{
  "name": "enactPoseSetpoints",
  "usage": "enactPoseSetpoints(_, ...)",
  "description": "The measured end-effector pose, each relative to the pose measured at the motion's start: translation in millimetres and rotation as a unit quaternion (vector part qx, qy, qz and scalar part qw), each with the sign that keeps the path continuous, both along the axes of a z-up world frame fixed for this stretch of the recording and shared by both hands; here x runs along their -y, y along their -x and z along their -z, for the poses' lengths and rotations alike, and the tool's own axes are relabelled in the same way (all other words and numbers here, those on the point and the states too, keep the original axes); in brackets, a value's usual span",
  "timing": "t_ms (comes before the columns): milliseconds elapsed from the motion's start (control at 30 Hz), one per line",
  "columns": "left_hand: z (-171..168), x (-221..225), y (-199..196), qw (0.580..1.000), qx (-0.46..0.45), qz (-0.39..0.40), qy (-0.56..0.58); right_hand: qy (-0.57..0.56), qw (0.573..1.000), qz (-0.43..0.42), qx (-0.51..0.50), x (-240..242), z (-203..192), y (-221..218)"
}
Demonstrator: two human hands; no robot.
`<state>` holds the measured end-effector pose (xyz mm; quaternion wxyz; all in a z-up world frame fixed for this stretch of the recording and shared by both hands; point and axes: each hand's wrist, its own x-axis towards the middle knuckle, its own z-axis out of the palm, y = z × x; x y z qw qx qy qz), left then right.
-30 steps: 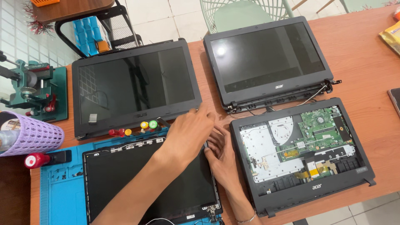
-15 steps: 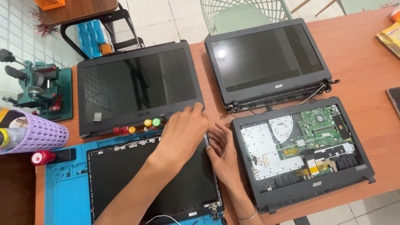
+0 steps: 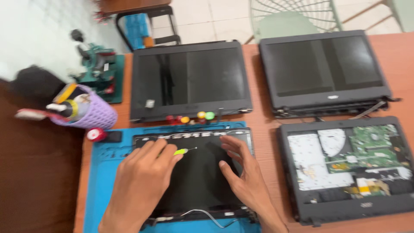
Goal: The person uses a screwdriver to remove screws from the corners of a laptop screen panel and then detaches the screen from its frame by hand.
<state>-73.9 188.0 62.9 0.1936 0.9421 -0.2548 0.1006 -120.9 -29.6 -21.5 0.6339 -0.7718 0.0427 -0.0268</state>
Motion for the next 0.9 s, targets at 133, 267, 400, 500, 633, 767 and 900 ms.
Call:
enactPoseSetpoints(133, 13.8, -60.5, 16.2, 0.995, -0.019, -0.096, 0.033, 0.097, 0.992, -0.067, -0.051, -41.3, -15.5, -4.0)
enactPoseSetpoints(267, 38.7, -106.3, 31.5, 0.970, -0.058, -0.230, 0.058, 0.171, 0.975, -0.130, -0.052, -82.8, -16.0, -11.2)
enactPoseSetpoints(400, 64.0, -138.4, 39.0, 0.941, -0.105, -0.297, 0.123, 0.233, 0.958, -0.167, 0.006, -121.3, 1.9, -23.6)
enactPoseSetpoints(500, 82.8, -152.2, 39.5, 0.942, -0.084, -0.293, 0.143, 0.314, 0.924, -0.194, 0.100, -146.1, 18.3, -33.1)
enactPoseSetpoints(633, 99.9, -162.4, 36.3, 0.931, -0.129, -0.305, 0.157, 0.350, 0.903, -0.210, 0.131, -171.3, 34.2, -45.0)
enactPoseSetpoints(767, 108.2, -165.4, 31.1, 0.929, -0.145, -0.295, 0.168, 0.385, 0.885, -0.217, 0.147, -185.1, 44.0, -57.2)
enactPoseSetpoints(900, 111.9, -167.7, 30.7, 0.925, -0.159, -0.295, 0.178, 0.412, 0.867, -0.222, 0.169, -192.9, 50.7, -62.6)
